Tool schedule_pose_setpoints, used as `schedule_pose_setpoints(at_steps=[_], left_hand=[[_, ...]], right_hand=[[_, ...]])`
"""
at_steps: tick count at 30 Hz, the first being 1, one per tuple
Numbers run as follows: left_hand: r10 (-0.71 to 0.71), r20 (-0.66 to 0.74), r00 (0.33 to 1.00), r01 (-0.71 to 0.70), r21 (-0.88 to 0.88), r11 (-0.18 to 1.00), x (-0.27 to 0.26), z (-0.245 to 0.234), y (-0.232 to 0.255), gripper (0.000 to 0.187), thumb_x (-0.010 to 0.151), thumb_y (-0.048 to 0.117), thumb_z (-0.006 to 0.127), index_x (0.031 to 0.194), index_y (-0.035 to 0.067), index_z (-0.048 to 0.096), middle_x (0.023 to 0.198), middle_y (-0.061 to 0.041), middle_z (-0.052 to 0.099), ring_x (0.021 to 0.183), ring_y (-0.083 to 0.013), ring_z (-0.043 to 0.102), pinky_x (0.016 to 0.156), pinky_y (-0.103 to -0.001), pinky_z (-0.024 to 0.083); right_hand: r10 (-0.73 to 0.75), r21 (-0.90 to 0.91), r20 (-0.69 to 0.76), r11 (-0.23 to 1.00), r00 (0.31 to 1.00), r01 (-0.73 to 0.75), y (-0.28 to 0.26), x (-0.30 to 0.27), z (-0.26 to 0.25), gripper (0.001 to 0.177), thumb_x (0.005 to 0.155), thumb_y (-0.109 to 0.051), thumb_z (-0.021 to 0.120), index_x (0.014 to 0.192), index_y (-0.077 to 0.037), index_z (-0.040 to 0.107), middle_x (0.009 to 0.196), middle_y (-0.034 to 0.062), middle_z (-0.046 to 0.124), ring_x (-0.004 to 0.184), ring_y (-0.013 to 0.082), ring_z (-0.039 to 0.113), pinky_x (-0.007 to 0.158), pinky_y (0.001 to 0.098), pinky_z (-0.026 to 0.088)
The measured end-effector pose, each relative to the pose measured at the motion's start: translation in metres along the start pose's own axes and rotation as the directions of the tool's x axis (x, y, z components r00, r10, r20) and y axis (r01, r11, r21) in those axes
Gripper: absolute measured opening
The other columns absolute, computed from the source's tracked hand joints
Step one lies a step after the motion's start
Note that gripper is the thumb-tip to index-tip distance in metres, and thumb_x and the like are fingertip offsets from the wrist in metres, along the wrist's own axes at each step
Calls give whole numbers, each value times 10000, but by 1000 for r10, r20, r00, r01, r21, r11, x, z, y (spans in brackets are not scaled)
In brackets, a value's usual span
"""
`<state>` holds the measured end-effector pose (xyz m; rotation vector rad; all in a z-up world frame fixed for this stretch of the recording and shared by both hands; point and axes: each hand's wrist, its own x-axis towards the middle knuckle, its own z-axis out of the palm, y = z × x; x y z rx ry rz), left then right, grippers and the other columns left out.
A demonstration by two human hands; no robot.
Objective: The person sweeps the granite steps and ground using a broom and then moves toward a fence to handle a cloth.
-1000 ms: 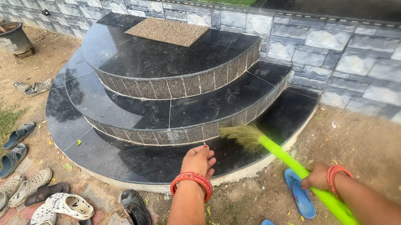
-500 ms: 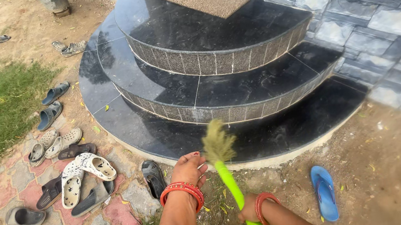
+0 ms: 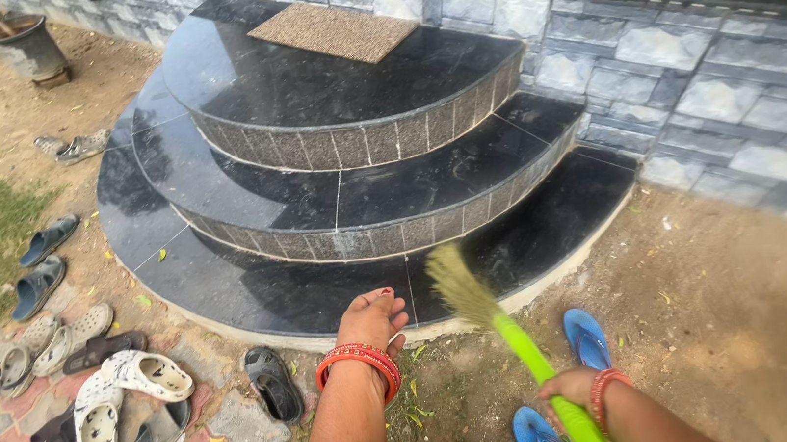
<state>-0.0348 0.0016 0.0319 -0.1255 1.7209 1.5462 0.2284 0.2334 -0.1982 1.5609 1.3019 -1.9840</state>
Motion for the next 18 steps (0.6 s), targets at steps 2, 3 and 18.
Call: schedule_pose_setpoints(at_steps=[2,3,18], left_hand=[[-7,24,1000,6,38,999,-8,13,3,180,997,265,582,1148,193,649,1060,39,732,891,-108,669,776,-358,527],[-9,37,999,7,46,999,-11,18,4,181,999,264,585,1152,191,648,1061,39,730,893,-106,668,781,-360,525],[116,253,961,-147,107,983,-13,101,85,234,1011,302,567,1194,180,645,1123,18,726,951,-124,654,859,-368,514]], right_hand=[[32,71,-119,997,992,-24,9,4,-58,159,895,-90,713,980,18,633,746,168,666,594,281,636,582,436,561],[55,97,-212,995,976,-35,6,2,-83,152,882,-102,706,978,-8,635,748,171,665,599,286,619,588,445,536],[-371,34,-458,900,807,434,-107,-158,-59,284,812,10,743,1069,69,638,738,192,660,585,313,645,525,455,545]])
